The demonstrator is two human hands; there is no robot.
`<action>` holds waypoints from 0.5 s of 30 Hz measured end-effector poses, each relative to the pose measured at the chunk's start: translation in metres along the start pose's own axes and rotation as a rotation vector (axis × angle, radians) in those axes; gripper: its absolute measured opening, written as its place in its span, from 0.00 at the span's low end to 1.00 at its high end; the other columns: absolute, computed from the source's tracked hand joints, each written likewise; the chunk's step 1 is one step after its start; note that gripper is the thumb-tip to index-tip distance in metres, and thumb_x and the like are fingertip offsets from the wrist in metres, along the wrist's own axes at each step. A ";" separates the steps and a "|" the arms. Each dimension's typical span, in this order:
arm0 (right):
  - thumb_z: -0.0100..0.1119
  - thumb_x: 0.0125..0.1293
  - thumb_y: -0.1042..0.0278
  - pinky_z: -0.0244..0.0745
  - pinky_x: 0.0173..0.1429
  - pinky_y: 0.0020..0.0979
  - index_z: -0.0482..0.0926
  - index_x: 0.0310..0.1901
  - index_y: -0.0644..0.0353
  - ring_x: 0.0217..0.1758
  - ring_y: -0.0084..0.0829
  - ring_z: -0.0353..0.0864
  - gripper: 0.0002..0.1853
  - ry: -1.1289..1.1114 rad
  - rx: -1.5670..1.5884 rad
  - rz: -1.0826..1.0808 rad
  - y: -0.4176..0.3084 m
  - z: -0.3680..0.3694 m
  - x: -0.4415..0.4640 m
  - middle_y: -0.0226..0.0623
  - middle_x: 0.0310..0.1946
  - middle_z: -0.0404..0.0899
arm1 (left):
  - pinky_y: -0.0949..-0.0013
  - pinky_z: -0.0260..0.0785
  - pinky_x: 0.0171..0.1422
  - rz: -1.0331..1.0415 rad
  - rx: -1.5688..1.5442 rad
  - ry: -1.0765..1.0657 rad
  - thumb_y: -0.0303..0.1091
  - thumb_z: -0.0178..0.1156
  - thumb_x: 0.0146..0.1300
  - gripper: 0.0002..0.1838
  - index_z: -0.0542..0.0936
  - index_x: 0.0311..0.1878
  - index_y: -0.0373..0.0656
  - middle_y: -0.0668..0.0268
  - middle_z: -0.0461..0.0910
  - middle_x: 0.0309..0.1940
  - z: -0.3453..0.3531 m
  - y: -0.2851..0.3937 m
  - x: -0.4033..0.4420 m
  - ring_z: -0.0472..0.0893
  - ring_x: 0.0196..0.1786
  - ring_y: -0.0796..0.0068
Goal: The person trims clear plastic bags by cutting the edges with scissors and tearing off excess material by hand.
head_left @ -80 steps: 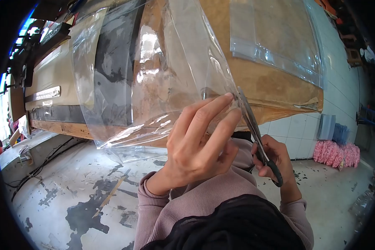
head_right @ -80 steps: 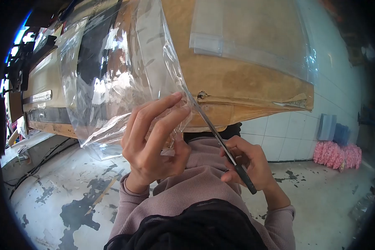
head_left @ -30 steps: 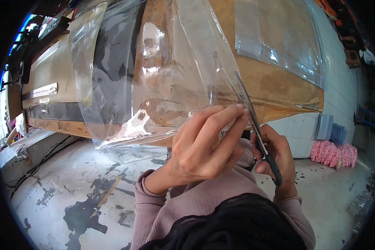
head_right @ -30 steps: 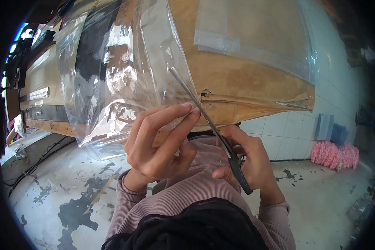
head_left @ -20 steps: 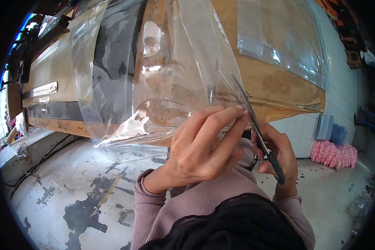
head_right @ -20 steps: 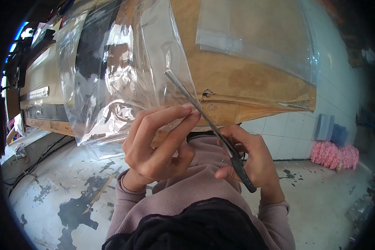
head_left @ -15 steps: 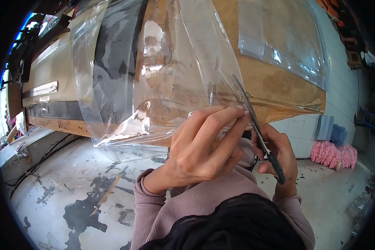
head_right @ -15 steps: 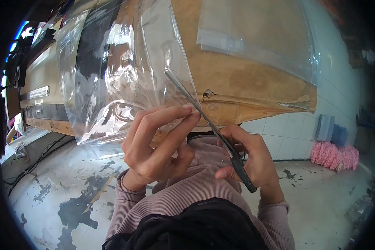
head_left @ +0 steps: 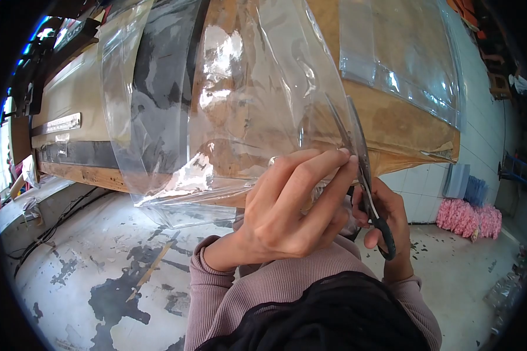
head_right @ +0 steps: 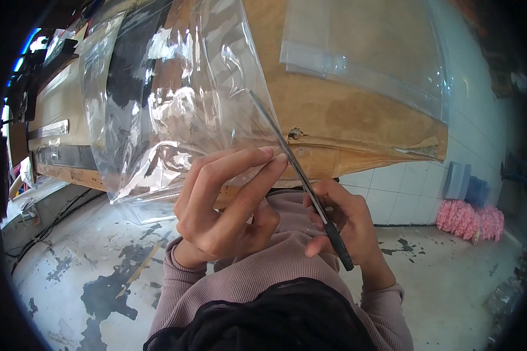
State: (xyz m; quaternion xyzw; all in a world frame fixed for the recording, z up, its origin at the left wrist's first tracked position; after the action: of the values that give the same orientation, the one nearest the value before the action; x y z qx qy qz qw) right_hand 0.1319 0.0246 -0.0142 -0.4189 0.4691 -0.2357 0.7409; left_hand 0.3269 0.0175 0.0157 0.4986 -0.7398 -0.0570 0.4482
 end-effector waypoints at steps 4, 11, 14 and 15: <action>0.80 0.29 0.48 0.61 0.32 0.20 0.71 0.47 0.63 0.29 0.16 0.64 0.43 0.037 0.035 -0.011 0.001 0.003 -0.001 0.27 0.37 0.71 | 0.67 0.76 0.38 -0.003 -0.001 0.018 0.25 0.55 0.27 0.28 0.84 0.41 0.35 0.58 0.79 0.39 0.003 0.001 0.001 0.81 0.36 0.64; 0.80 0.31 0.49 0.60 0.31 0.19 0.71 0.47 0.64 0.29 0.16 0.64 0.42 0.081 -0.003 -0.027 0.004 0.003 -0.001 0.26 0.37 0.71 | 0.67 0.76 0.39 -0.003 -0.008 0.028 0.25 0.55 0.27 0.28 0.84 0.41 0.35 0.56 0.79 0.40 0.006 0.002 0.002 0.81 0.37 0.62; 0.80 0.31 0.48 0.60 0.31 0.19 0.71 0.47 0.63 0.28 0.15 0.64 0.42 0.115 0.015 -0.014 0.002 0.006 -0.001 0.26 0.37 0.70 | 0.67 0.76 0.39 -0.007 -0.010 0.044 0.25 0.55 0.27 0.28 0.84 0.41 0.35 0.56 0.79 0.40 0.007 0.001 0.002 0.81 0.37 0.62; 0.80 0.31 0.48 0.60 0.31 0.19 0.71 0.47 0.63 0.28 0.15 0.64 0.43 0.128 0.031 -0.007 0.001 0.007 -0.001 0.26 0.37 0.70 | 0.67 0.76 0.39 -0.005 -0.009 0.046 0.25 0.55 0.27 0.28 0.84 0.41 0.35 0.56 0.79 0.40 0.007 0.001 0.002 0.81 0.37 0.62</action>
State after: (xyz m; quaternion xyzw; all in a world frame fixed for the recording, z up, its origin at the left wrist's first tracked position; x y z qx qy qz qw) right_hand 0.1373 0.0282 -0.0128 -0.3930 0.5105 -0.2717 0.7149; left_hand 0.3208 0.0140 0.0130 0.4996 -0.7278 -0.0500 0.4670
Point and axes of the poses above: each hand's wrist, its own x-axis towards the middle knuckle, its own z-axis out of the palm, y = z × x, the point moved 2 cm from there along x, towards the middle knuckle
